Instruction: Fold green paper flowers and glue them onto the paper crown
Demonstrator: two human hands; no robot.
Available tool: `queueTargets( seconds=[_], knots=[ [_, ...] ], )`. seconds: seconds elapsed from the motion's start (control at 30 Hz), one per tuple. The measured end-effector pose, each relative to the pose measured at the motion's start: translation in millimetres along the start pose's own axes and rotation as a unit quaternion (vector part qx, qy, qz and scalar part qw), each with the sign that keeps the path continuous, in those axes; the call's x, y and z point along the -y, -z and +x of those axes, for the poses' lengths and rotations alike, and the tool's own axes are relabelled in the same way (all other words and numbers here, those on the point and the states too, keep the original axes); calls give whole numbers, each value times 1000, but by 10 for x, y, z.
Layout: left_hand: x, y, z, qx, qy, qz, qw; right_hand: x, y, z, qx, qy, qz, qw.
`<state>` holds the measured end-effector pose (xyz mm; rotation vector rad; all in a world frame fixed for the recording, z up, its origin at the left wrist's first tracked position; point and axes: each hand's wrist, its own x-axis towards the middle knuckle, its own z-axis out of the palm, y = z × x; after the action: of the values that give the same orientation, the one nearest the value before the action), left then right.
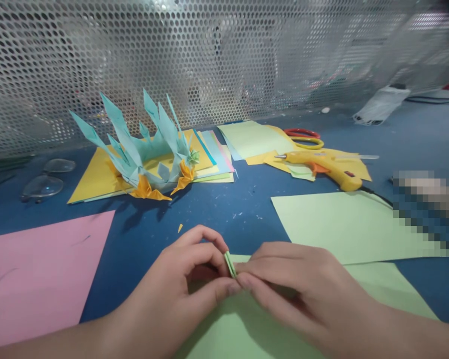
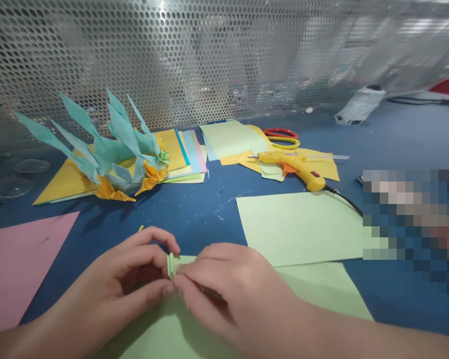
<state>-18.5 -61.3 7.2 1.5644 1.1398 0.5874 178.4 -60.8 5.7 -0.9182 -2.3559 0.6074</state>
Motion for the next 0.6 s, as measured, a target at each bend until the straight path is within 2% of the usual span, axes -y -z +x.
queueTargets(
  seconds=[0.17,0.37,0.6],
  knots=[
    [0,1,3,4,-34,97,995,-2,18,-48,55,-17,-2,998],
    [35,22,-13,36,-62,88,994,-19,-6,-30,54,-12,5,998],
    [52,37,-3,40,-67,100,992,-53,25,-2,65,-14,11,998]
  ],
)
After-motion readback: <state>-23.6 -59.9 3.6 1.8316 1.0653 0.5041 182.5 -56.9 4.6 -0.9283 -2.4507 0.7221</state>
